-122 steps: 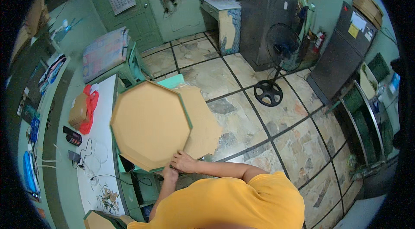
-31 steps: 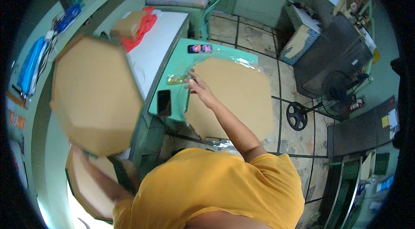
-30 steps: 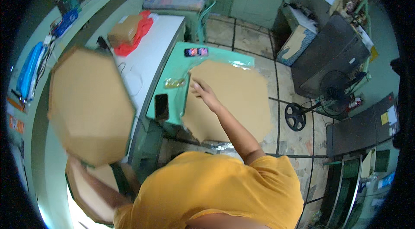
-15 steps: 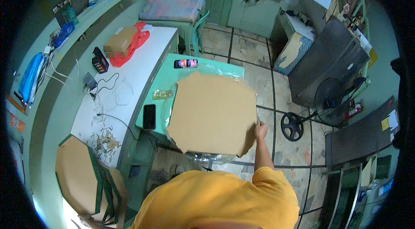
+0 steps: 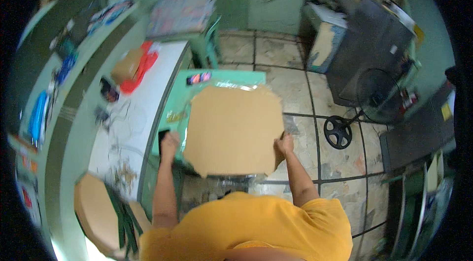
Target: The person folds flat octagonal cardboard pieces into shallow box shapes by hand, then stacks the finished boxes on a nearby freezer. The person handles each piece individually, folding edges and aligning sides before placing the completed box aside.
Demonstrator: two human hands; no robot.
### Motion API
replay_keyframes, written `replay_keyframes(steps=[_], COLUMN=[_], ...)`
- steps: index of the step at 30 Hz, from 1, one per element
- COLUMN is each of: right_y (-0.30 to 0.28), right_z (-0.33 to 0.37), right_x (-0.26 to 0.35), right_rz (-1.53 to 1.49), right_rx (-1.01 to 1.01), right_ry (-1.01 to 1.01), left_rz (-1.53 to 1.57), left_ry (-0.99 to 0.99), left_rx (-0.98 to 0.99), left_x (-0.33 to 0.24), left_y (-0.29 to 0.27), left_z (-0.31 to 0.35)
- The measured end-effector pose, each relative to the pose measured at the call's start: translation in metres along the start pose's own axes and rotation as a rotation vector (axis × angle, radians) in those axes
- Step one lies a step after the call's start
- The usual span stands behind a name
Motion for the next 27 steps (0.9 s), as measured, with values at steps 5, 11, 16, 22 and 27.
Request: replay_keyframes(steps=[5,11,16,22,27], right_y=[0.001,0.007,0.000,-0.042,-0.055], right_z=[-0.003,-0.010,-0.011,0.008,0.031], right_x=[0.000,-0.012,-0.012,-0.023,-0.034], right_rz=[-0.090,-0.405,-0.484,-0.684,-1.152], right_rx=[0.013,0.063,0.118,-0.123,0.356], right_ry=[0.065,0.149,0.316,0.354,0.414], left_rz=[-0.365,-0.335,-0.247,-0.201,0.029], left_ry=[-0.264,-0.613,-0.634,-0.561,-0.553], left_rx=[0.159,0.285,0.293,0.272,0.317], left_x=[0.017,0.054,0.048,0.017,-0.022], left_y=[0.107,0.136,0.115,0.086,0.050], left_z=[-0.056,-0.072,-0.070,-0.058,-0.040])
Point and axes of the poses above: each hand's wrist, its own z-axis away from the middle knuckle, its own y-axis out of the palm, x = y × z, the point moved 3 cm from there along -z, towards the middle knuckle, and after that the axes turned 10 degrees about -z, right-handed, at the moved point
